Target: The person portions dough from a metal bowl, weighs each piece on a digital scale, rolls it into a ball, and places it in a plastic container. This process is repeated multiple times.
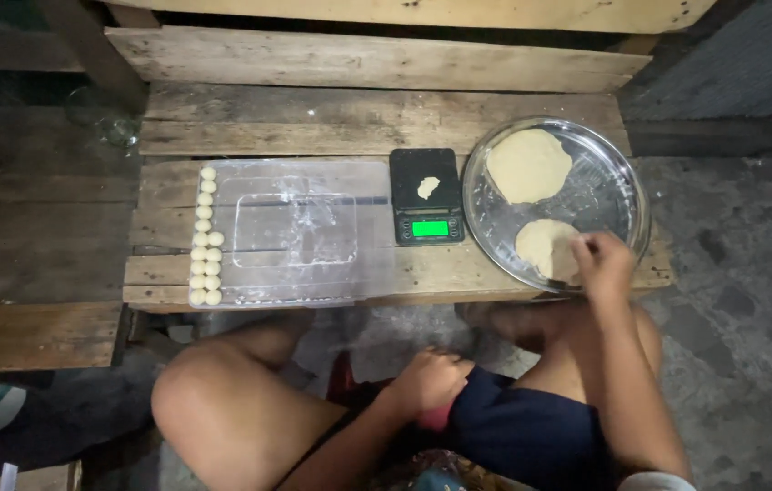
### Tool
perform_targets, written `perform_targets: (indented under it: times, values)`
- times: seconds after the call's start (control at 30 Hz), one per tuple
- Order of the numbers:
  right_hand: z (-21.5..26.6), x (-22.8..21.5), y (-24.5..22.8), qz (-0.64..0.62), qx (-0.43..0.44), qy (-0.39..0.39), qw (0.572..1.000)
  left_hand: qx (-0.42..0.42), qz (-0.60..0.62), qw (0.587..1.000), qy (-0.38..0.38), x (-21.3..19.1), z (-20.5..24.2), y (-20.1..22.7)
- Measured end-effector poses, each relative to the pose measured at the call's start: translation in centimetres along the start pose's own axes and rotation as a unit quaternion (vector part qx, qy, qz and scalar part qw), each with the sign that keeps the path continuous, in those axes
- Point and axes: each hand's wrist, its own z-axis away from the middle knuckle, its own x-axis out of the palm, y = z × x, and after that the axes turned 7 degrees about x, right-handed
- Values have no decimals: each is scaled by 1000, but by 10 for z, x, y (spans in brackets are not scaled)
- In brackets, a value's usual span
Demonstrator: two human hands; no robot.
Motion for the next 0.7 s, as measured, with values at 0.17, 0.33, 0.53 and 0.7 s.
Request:
perform_targets:
  times: [0.17,0.33,0.53,0.7]
  values:
    - [33,-16,34,-45,69,34,996,9,61,998,-13,15,2,-8]
    - [38,-16,32,-18,31,121,992,5,121,992,-24,30,4,-19]
    - [42,-21,6,78,126,57,987,-23,160,982,-100,3,6,-16]
    - [45,-1,4,145,128,-46,980,-32,140,988,-57,9,8,-21]
